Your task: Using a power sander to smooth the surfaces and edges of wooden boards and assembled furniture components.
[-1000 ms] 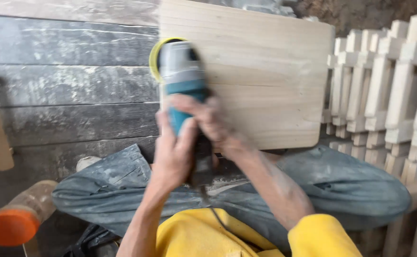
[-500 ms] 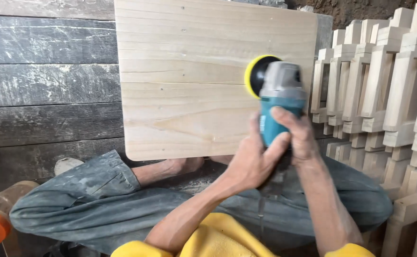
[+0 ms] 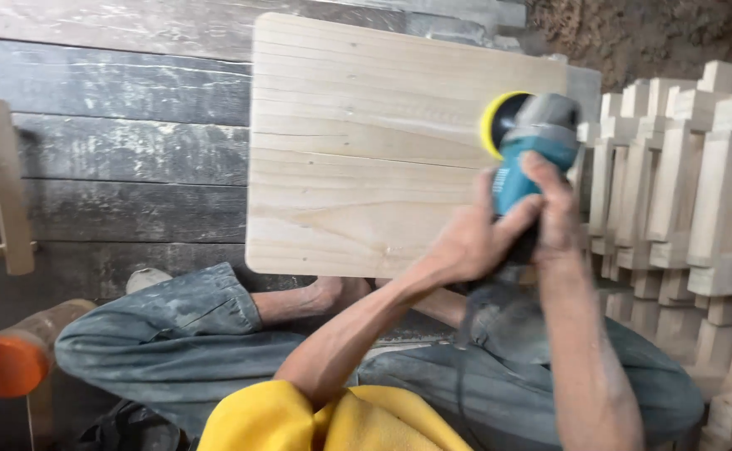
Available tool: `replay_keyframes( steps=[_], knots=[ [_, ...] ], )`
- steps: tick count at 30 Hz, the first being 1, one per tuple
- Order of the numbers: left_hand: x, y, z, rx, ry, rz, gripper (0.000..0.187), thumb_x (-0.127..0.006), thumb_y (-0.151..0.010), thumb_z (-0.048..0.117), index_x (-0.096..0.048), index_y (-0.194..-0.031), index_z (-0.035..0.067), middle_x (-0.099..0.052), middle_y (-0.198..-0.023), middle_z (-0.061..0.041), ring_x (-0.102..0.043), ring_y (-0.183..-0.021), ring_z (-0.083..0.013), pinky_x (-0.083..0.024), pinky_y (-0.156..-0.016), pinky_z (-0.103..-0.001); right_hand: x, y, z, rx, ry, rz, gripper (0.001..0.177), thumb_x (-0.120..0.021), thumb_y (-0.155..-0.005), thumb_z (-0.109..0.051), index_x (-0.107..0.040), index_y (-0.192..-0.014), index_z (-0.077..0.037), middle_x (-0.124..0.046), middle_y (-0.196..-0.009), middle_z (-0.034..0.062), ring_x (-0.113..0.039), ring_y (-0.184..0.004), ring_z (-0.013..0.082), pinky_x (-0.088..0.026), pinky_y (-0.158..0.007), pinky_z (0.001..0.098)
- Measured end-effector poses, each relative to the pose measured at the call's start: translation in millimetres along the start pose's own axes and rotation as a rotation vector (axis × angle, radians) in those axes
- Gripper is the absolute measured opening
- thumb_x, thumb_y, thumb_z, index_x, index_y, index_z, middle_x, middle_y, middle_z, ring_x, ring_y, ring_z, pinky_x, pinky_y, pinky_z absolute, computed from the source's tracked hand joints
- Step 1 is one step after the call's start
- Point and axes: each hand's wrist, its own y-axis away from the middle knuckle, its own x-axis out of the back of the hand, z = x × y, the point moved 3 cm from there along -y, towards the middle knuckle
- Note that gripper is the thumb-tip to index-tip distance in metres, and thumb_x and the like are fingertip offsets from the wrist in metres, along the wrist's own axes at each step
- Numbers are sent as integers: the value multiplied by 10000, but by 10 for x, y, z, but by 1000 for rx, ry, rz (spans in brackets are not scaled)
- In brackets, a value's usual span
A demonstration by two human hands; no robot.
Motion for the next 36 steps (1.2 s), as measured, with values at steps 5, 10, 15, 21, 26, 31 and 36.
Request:
replay_keyframes(
  steps=[5,10,15,21,26,31,36],
  knots=[
    [1230,695,-278,70,62,327,834,-539,-954,615,-317,-1581,112,-667,-1212,-397,-646,-1246,-538,-469,-1084,-641,-1425,-54,411,190,473,-451,357,-725,-947,-388,-662,-1213,-158,-585,-805,-23,-610,-641,61,-521,-667,93],
    [2011,1193,-345,-139,-33,545,541,-471,-1104,416,-394,-1481,35,-601,-1159,-330,-610,-1094,-418,-485,-988,-608,-2595,807,180,33,69,-501,630,-874,-684,-511,-802,-1089,-34,-691,-835,108,-705,-671,239,-641,-639,378],
    [1637,639,-284,-44,65,415,1021,-542,-1005,573,-132,-1597,-151,-617,-1238,-409,-733,-1091,-496,-609,-910,-578,-2229,627,42,34,-8,-375,611,-884,-667,-452,-775,-1036,22,-725,-847,157,-734,-742,254,-639,-693,365],
    [173,1,116,-34,64,87,906,-501,-908,688,-254,-1577,128,-655,-1264,-376,-636,-1251,-543,-501,-1089,-629,-497,227,-278,20,-119,-106,443,-891,-740,-385,-766,-984,-37,-720,-792,103,-701,-674,146,-622,-724,234],
    [-580,-664,132,-62,-38,-29,921,-454,-803,795,-265,-1501,225,-720,-1171,-292,-712,-1173,-474,-532,-1090,-574,176,93,-528,37,-205,91,324,-896,-795,-334,-759,-945,-82,-717,-751,63,-677,-624,65,-611,-747,135],
    [-248,-701,355,-91,-24,-41,990,-432,-805,776,-273,-1547,139,-680,-1277,-348,-652,-1277,-505,-491,-1139,-586,296,-522,-375,79,-256,26,371,-885,-793,-400,-773,-1026,-134,-772,-864,89,-773,-759,137,-682,-826,269],
    [790,-384,228,-44,-8,221,958,-472,-876,738,-297,-1587,119,-641,-1351,-377,-590,-1356,-502,-454,-1173,-601,-853,-850,-131,57,-238,-216,660,-933,-750,-441,-707,-1273,-107,-770,-1091,90,-776,-948,195,-642,-906,355]
  ],
)
